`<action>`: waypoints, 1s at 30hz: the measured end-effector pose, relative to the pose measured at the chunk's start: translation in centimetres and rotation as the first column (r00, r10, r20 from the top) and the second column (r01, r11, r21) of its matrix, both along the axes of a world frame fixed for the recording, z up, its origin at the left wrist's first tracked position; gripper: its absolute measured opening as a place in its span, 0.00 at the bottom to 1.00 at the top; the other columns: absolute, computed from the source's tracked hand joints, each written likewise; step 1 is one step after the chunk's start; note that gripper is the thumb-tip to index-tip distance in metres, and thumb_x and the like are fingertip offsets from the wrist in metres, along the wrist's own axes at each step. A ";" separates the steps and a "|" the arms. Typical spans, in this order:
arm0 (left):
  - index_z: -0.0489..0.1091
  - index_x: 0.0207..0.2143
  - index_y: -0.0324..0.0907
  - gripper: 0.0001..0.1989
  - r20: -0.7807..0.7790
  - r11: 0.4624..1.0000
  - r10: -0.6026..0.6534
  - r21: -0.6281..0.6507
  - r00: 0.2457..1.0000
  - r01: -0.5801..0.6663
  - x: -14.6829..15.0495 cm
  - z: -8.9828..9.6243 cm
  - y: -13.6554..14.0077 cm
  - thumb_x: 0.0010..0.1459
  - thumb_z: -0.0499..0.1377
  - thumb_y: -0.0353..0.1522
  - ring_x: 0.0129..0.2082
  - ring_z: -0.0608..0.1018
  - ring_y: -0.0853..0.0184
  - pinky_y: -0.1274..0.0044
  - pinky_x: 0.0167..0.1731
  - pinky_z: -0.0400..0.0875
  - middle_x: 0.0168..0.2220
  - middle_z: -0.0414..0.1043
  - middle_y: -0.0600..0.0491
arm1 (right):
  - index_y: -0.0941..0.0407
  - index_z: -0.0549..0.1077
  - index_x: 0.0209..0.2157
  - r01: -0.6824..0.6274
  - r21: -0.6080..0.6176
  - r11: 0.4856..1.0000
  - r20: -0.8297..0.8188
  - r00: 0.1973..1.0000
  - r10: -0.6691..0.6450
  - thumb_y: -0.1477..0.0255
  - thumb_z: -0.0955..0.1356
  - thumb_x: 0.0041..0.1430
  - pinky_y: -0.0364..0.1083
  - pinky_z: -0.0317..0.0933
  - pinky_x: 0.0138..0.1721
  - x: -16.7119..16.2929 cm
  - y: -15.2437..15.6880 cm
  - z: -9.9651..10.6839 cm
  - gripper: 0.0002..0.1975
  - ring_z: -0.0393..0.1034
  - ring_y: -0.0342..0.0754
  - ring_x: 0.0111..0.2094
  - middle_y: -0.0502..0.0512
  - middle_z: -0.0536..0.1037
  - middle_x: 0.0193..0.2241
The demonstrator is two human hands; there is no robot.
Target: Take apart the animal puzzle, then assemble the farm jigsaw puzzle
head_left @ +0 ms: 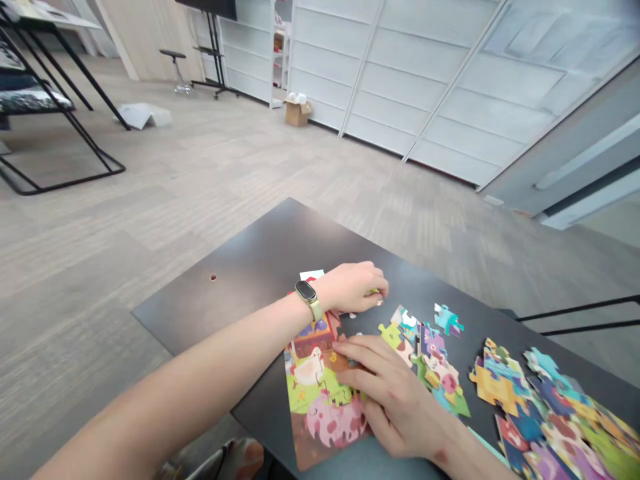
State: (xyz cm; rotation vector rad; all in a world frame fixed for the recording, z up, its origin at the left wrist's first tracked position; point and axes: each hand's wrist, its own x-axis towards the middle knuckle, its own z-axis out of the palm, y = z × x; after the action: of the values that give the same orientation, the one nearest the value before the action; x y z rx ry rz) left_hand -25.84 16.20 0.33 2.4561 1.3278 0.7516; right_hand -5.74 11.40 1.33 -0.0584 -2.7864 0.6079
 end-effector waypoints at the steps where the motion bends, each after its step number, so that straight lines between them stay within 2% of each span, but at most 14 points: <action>1: 0.74 0.37 0.45 0.07 -0.001 1.000 0.002 -0.005 1.000 -0.002 0.0 0.0 0.0 0.63 0.57 0.28 0.45 0.74 0.63 0.75 0.41 0.70 0.41 0.77 0.54 | 0.57 0.74 0.46 0.008 0.002 1.000 0.001 1.000 -0.008 0.81 0.61 0.52 0.58 0.65 0.54 0.0 0.0 -0.1 0.21 0.64 0.58 0.58 0.61 0.74 0.56; 11: 0.74 0.37 0.45 0.07 0.000 1.000 -0.003 -0.006 1.000 0.003 0.0 -0.1 0.0 0.64 0.56 0.28 0.45 0.74 0.64 0.75 0.42 0.70 0.41 0.77 0.54 | 0.56 0.75 0.45 0.011 -0.017 1.000 -0.022 1.000 -0.012 0.81 0.62 0.49 0.57 0.64 0.55 -0.1 -0.1 0.0 0.22 0.66 0.56 0.57 0.59 0.75 0.55; 15: 0.74 0.37 0.45 0.07 0.018 1.000 0.001 -0.007 1.000 -0.001 -0.1 -0.3 0.1 0.64 0.56 0.27 0.45 0.74 0.64 0.76 0.42 0.70 0.41 0.77 0.54 | 0.56 0.72 0.48 0.020 -0.043 0.999 -0.050 0.998 -0.022 0.82 0.61 0.50 0.57 0.64 0.55 0.1 -0.1 -0.1 0.23 0.66 0.56 0.58 0.59 0.74 0.56; 17: 0.74 0.37 0.45 0.07 0.016 1.000 0.000 -0.011 1.000 0.000 -0.1 -0.4 0.1 0.64 0.56 0.28 0.45 0.74 0.64 0.76 0.43 0.70 0.41 0.77 0.54 | 0.55 0.72 0.46 0.097 -0.090 0.991 -0.122 0.987 -0.107 0.83 0.60 0.53 0.56 0.64 0.54 0.2 0.0 -0.5 0.20 0.67 0.55 0.56 0.60 0.74 0.55; 19: 0.74 0.37 0.45 0.07 0.013 1.000 0.002 -0.017 1.000 -0.001 -0.1 -0.4 0.1 0.64 0.56 0.28 0.46 0.74 0.64 0.76 0.43 0.70 0.41 0.77 0.54 | 0.54 0.71 0.40 0.213 -0.150 0.965 -0.187 0.953 -0.239 0.83 0.59 0.57 0.54 0.66 0.48 0.2 0.1 -0.9 0.15 0.69 0.53 0.50 0.59 0.75 0.49; 21: 0.74 0.38 0.45 0.07 0.015 1.000 0.007 -0.018 1.000 -0.006 -0.1 -0.3 0.1 0.64 0.56 0.28 0.46 0.74 0.64 0.76 0.44 0.70 0.41 0.77 0.54 | 0.54 0.69 0.34 0.313 -0.198 0.929 -0.197 0.916 -0.351 0.83 0.59 0.60 0.50 0.66 0.42 0.2 0.2 -1.2 0.12 0.71 0.50 0.43 0.57 0.76 0.41; 23: 0.74 0.38 0.44 0.07 0.010 1.000 0.005 -0.019 1.000 -0.005 -0.1 -0.3 0.1 0.64 0.56 0.28 0.46 0.74 0.64 0.76 0.44 0.70 0.42 0.77 0.54 | 0.54 0.68 0.33 0.370 -0.221 0.902 -0.166 0.897 -0.409 0.81 0.59 0.61 0.49 0.65 0.39 0.1 0.3 -1.3 0.11 0.70 0.50 0.40 0.55 0.75 0.38; 26: 0.74 0.38 0.44 0.07 0.003 1.000 0.000 -0.022 1.000 0.000 -0.1 -0.2 0.1 0.65 0.56 0.29 0.46 0.74 0.64 0.75 0.43 0.71 0.42 0.77 0.54 | 0.54 0.69 0.37 0.400 -0.220 0.890 -0.112 0.896 -0.430 0.79 0.62 0.61 0.51 0.65 0.41 -0.1 0.2 -1.1 0.07 0.70 0.51 0.42 0.56 0.74 0.40; 30: 0.75 0.38 0.44 0.07 0.012 1.000 0.001 -0.014 1.000 -0.001 0.0 -0.2 0.0 0.65 0.56 0.28 0.45 0.74 0.65 0.75 0.44 0.71 0.41 0.77 0.54 | 0.54 0.71 0.42 0.360 -0.141 0.922 -0.048 0.928 -0.370 0.75 0.67 0.56 0.57 0.62 0.51 -0.4 0.0 -0.8 0.11 0.65 0.58 0.52 0.61 0.72 0.50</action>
State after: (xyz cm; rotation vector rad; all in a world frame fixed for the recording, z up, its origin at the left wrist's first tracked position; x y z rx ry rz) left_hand -25.86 16.25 0.12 2.4359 1.3258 0.7536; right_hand -6.17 11.39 0.49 -0.5593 -2.5633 0.6755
